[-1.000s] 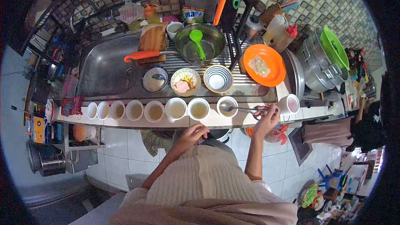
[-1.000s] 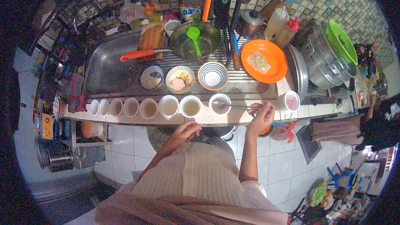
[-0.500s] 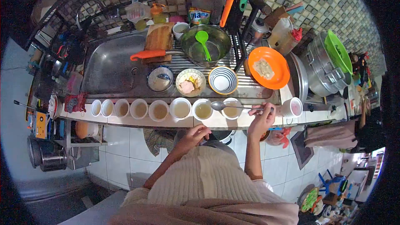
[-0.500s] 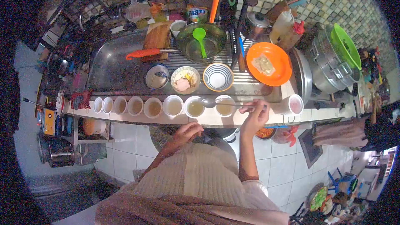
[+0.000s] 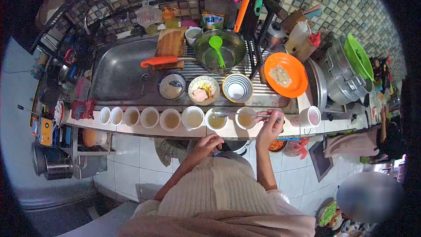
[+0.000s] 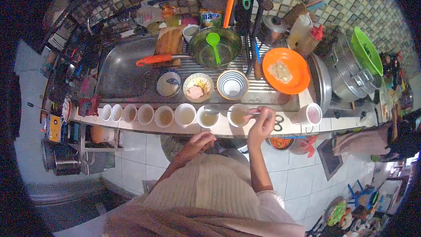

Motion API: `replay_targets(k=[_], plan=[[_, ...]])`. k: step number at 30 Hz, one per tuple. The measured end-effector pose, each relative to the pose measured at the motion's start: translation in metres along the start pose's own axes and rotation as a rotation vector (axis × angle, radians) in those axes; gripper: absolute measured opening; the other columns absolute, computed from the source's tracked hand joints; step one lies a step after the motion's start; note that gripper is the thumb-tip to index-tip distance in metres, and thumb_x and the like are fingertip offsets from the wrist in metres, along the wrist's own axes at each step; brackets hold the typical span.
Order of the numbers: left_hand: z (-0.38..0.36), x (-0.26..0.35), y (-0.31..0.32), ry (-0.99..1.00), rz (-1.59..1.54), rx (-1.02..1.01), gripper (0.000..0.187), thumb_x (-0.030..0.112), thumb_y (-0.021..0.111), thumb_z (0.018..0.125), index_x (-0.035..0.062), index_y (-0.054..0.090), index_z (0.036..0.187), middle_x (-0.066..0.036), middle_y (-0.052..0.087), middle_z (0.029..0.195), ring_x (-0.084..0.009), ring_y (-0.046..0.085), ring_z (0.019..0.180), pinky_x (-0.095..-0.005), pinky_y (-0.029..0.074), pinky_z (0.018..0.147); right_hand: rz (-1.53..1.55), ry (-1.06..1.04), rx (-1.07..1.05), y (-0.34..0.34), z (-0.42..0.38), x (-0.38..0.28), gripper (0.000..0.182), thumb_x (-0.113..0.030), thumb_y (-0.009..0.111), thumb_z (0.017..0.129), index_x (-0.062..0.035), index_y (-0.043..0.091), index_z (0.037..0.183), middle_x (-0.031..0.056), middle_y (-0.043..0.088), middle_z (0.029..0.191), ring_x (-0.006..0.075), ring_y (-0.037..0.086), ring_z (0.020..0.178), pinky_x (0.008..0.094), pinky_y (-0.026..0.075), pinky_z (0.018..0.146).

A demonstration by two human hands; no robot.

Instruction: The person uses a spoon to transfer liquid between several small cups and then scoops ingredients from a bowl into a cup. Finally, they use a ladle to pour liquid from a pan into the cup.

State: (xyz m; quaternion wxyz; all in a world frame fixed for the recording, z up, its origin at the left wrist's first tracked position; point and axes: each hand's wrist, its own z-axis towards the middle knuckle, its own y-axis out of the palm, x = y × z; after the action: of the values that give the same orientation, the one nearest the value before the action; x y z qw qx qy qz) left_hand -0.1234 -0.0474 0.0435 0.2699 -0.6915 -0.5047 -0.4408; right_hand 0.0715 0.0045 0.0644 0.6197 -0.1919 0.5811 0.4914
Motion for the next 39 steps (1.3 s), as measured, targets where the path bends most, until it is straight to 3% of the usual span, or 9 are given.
replay_targets(k=[6, 10, 15, 17, 20, 24, 32, 39], plan=[[0.005, -0.004, 0.001, -0.001, -0.076, -0.014, 0.023, 0.028, 0.044, 0.089, 0.0084, 0.056, 0.088, 0.003, 0.050, 0.071, -0.0025, 0.039, 0.054, -0.0172, 0.031, 0.046, -0.170, -0.121, -0.187, 0.013, -0.008, -0.003, 0.019, -0.016, 0.036, 0.093, 0.0012, 0.042, 0.087, 0.0147, 0.057, 0.072, 0.0171, 0.055, 0.052, 0.0263, 0.047, 0.051], [0.003, 0.000, 0.001, 0.022, -0.230, 0.102, 0.021, 0.027, 0.045, 0.089, 0.0083, 0.056, 0.087, 0.004, 0.048, 0.070, -0.0018, 0.034, 0.051, -0.0168, 0.026, 0.043, -0.255, -0.188, -0.256, 0.016, -0.010, 0.008, 0.011, -0.006, 0.041, 0.090, 0.0033, 0.047, 0.087, 0.0116, 0.060, 0.071, 0.0131, 0.058, 0.057, 0.0235, 0.048, 0.051], [0.006, -0.004, -0.003, 0.050, -0.318, 0.155, 0.022, 0.028, 0.047, 0.088, 0.0081, 0.055, 0.087, 0.004, 0.047, 0.070, -0.0017, 0.033, 0.050, -0.0167, 0.025, 0.043, -0.266, -0.086, -0.273, 0.019, -0.008, 0.010, 0.012, -0.008, 0.043, 0.090, 0.0020, 0.048, 0.088, 0.0106, 0.060, 0.068, 0.0118, 0.057, 0.053, 0.0222, 0.046, 0.049], [0.008, -0.008, -0.005, 0.049, -0.319, 0.152, 0.022, 0.029, 0.048, 0.087, 0.0076, 0.055, 0.087, 0.004, 0.047, 0.070, -0.0017, 0.034, 0.051, -0.0163, 0.025, 0.043, -0.101, 0.098, -0.165, 0.021, -0.006, 0.005, 0.013, -0.011, 0.043, 0.090, 0.0015, 0.048, 0.088, 0.0110, 0.059, 0.067, 0.0117, 0.055, 0.051, 0.0221, 0.045, 0.047], [-0.001, 0.010, 0.000, 0.019, -0.263, 0.191, 0.023, 0.029, 0.048, 0.087, 0.0073, 0.054, 0.087, 0.004, 0.047, 0.070, -0.0018, 0.034, 0.052, -0.0165, 0.026, 0.044, -0.057, 0.129, -0.093, 0.019, 0.001, 0.007, 0.020, -0.019, 0.041, 0.092, -0.0004, 0.046, 0.087, 0.0085, 0.053, 0.069, 0.0140, 0.054, 0.053, 0.0227, 0.044, 0.042], [-0.004, 0.016, 0.000, 0.012, -0.244, 0.140, 0.023, 0.030, 0.050, 0.086, 0.0071, 0.054, 0.087, 0.004, 0.047, 0.070, -0.0020, 0.035, 0.052, -0.0171, 0.028, 0.045, 0.048, 0.215, -0.053, 0.010, 0.008, 0.010, 0.020, -0.020, 0.040, 0.092, -0.0008, 0.045, 0.089, 0.0119, 0.057, 0.066, 0.0143, 0.053, 0.048, 0.0228, 0.043, 0.043], [-0.006, 0.023, 0.003, -0.055, -0.056, -0.047, 0.022, 0.030, 0.050, 0.085, 0.0101, 0.054, 0.093, 0.006, 0.047, 0.074, -0.0030, 0.038, 0.060, -0.0179, 0.031, 0.052, 0.033, 0.177, 0.079, -0.016, 0.022, -0.006, 0.022, -0.024, 0.043, 0.091, -0.0025, 0.044, 0.088, 0.0120, 0.055, 0.065, 0.0146, 0.051, 0.044, 0.0228, 0.042, 0.041], [-0.001, 0.017, 0.006, -0.054, -0.051, -0.048, 0.021, 0.031, 0.047, 0.088, 0.0101, 0.053, 0.090, 0.006, 0.047, 0.075, -0.0022, 0.036, 0.059, -0.0170, 0.028, 0.050, -0.053, -0.028, 0.285, -0.041, 0.029, -0.025, 0.023, -0.025, 0.040, 0.093, -0.0034, 0.044, 0.086, 0.0109, 0.056, 0.060, 0.0121, 0.048, 0.041, 0.0205, 0.039, 0.038]])
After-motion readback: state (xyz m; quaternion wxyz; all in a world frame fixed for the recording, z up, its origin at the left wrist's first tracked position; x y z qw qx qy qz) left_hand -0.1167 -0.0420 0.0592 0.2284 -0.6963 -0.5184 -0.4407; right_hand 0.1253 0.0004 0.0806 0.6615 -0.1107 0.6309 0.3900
